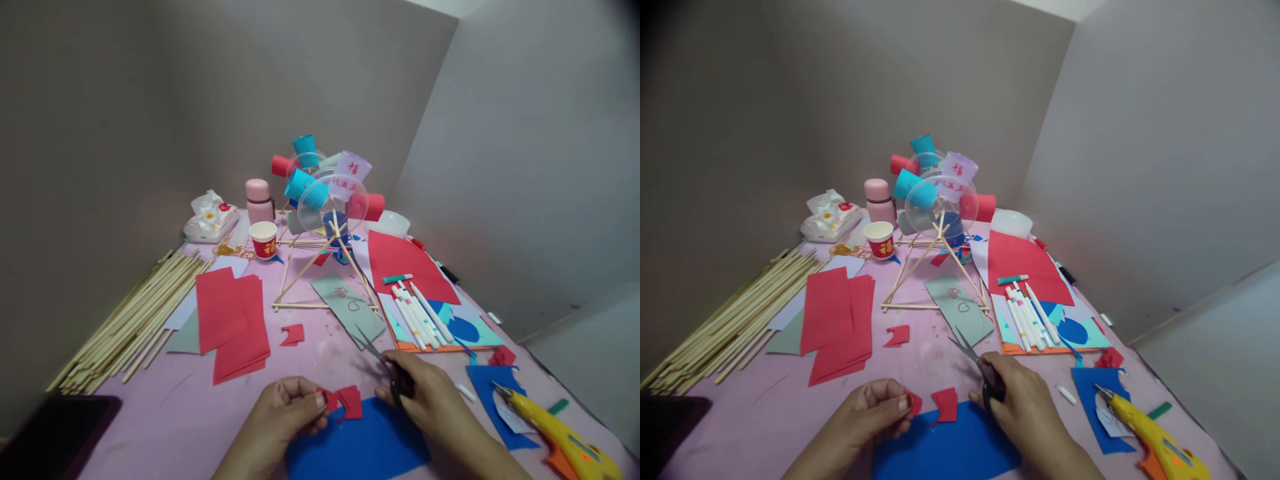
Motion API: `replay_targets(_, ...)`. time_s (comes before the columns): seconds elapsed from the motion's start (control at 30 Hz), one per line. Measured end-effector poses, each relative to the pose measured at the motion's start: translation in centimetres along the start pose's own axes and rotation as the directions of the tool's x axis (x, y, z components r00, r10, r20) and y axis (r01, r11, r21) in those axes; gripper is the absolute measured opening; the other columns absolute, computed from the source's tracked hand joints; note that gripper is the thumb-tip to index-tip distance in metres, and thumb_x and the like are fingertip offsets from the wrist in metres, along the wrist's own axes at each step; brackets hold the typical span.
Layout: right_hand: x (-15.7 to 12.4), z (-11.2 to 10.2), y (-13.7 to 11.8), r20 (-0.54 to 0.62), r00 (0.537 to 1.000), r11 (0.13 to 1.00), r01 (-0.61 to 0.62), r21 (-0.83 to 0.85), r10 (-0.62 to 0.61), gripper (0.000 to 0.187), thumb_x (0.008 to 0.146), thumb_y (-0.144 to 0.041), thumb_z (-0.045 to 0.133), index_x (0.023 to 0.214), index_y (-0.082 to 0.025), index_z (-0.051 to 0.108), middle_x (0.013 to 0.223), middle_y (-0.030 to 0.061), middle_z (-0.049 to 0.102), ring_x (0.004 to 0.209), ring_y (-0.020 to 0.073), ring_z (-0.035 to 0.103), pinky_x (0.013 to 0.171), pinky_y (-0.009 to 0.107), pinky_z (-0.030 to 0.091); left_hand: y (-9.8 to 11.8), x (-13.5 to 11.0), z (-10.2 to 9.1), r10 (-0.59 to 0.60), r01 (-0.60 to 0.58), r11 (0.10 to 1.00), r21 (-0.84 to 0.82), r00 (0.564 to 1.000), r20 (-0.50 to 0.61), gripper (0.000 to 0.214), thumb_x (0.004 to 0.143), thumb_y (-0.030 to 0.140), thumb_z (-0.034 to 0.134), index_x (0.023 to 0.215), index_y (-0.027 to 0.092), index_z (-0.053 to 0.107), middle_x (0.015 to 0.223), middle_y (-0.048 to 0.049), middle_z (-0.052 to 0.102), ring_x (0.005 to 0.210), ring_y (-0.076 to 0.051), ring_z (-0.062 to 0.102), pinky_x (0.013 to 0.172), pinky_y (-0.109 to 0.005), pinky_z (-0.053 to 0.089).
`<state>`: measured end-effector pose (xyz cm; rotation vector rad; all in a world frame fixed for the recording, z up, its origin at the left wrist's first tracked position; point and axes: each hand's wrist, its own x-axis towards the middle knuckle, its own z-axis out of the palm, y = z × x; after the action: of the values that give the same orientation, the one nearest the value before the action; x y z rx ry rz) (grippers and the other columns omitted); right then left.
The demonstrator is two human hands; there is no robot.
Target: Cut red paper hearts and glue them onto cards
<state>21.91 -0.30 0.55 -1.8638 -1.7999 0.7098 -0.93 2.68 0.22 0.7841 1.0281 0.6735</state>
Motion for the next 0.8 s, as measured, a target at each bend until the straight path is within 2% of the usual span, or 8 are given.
replay_targets(0.07, -0.3, 0.5, -0.7, 0.029, 1.0, 0.974, 0.002, 0.227, -0.009, 0.029, 0.073, -0.034, 0.063, 0.097, -0.018, 0.06, 0.068, -0.0005, 0.056, 0.062, 0.017, 0.051, 0.06, 0.027, 0.04, 0.0, -0.1, 0.2, -0.003, 0.002, 0.999, -0.035, 0.999, -0.038, 0.02, 0.059, 0.033, 0.077, 0.063, 0.016, 0.066, 0.055, 0.0006, 0.066, 0.055, -0.01, 0.053, 0.056, -0.021, 0.037)
replay_targets(0.17, -0.8, 1.8, -2.4, 0.14, 0.99, 0.805, -0.057, 0.591, -0.032, 0.033, 0.07, -0.039, 0.067, 0.092, -0.017, 0.056, 0.062, -0.0049, 0.046, 0.056, 0.0122, 0.043, 0.053, 0.023, 0.036, -0.1, -0.4, 0.6, 0.038, -0.043, 0.996, -0.081, 0.997, -0.065, 0.018, 0.062, 0.03, 0.075, 0.061, 0.016, 0.064, 0.054, 0.002, 0.064, 0.054, -0.009, 0.052, 0.056, -0.02, 0.037)
replay_targets(0.27, -1.1, 3.0, -3.8, 0.166, 0.984, 0.696, -0.075, 0.714, -0.064, 0.041, 0.063, -0.04, 0.075, 0.09, -0.017, 0.055, 0.063, -0.0045, 0.048, 0.056, 0.011, 0.041, 0.054, 0.023, 0.036, -0.3, -0.4, 0.7, 0.049, -0.056, 0.991, -0.119, 0.997, -0.062, 0.019, 0.062, 0.029, 0.076, 0.057, 0.017, 0.062, 0.052, 0.0028, 0.063, 0.052, -0.008, 0.051, 0.054, -0.02, 0.036)
replay_targets(0.33, -1.2, 3.5, -4.1, 0.172, 0.98, 0.71, -0.05, 0.702, -0.101, 0.041, 0.062, -0.039, 0.075, 0.092, -0.016, 0.057, 0.064, -0.0044, 0.048, 0.056, 0.0108, 0.04, 0.053, 0.023, 0.034, -0.4, -0.2, 0.6, 0.04, -0.047, 0.991, -0.128, 0.997, -0.059, 0.021, 0.06, 0.03, 0.078, 0.057, 0.017, 0.062, 0.053, 0.0019, 0.064, 0.053, -0.009, 0.052, 0.054, -0.02, 0.038)
replay_targets(0.4, -1.4, 3.8, -4.1, 0.159, 0.977, 0.765, 0.004, 0.644, -0.139, 0.039, 0.064, -0.039, 0.073, 0.092, -0.016, 0.059, 0.067, -0.0032, 0.048, 0.057, 0.0112, 0.039, 0.052, 0.023, 0.033, -0.5, -0.2, 0.5, 0.04, -0.049, 0.989, -0.139, 0.997, -0.065, 0.022, 0.058, 0.031, 0.079, 0.058, 0.017, 0.063, 0.055, 0.0009, 0.065, 0.055, -0.01, 0.055, 0.056, -0.021, 0.04)
replay_targets(0.57, -1.8, 3.8, -4.0, 0.095, 0.978, 0.914, 0.138, 0.381, -0.187, 0.039, 0.065, -0.043, 0.068, 0.092, -0.015, 0.063, 0.071, 0.0013, 0.054, 0.059, 0.0142, 0.045, 0.054, 0.025, 0.035, -0.5, -0.7, 0.8, 0.066, -0.08, 0.977, -0.197, 0.995, -0.077, 0.019, 0.061, 0.031, 0.078, 0.061, 0.019, 0.064, 0.059, 0.0005, 0.067, 0.06, -0.013, 0.059, 0.059, -0.023, 0.043)
replay_targets(0.67, -1.8, 3.6, -4.2, 0.083, 0.975, 0.942, 0.172, 0.288, -0.204, 0.042, 0.067, -0.045, 0.065, 0.097, -0.016, 0.063, 0.076, 0.0042, 0.059, 0.062, 0.0162, 0.049, 0.057, 0.027, 0.037, -0.3, -1.0, 1.1, 0.084, -0.098, 0.975, -0.199, 0.993, -0.081, 0.017, 0.061, 0.029, 0.078, 0.063, 0.019, 0.065, 0.06, 0.0, 0.068, 0.063, -0.012, 0.059, 0.062, -0.022, 0.043)
replay_targets(0.8, -1.7, 3.4, -4.3, 0.088, 0.973, 0.944, 0.182, 0.274, -0.213, 0.045, 0.067, -0.051, 0.064, 0.094, -0.015, 0.065, 0.076, 0.0059, 0.061, 0.062, 0.0174, 0.051, 0.057, 0.027, 0.038, -0.3, -1.0, 1.1, 0.093, -0.106, 0.976, -0.189, 0.993, -0.076, 0.018, 0.061, 0.03, 0.079, 0.065, 0.018, 0.066, 0.061, -0.0008, 0.069, 0.063, -0.013, 0.059, 0.063, -0.023, 0.044)
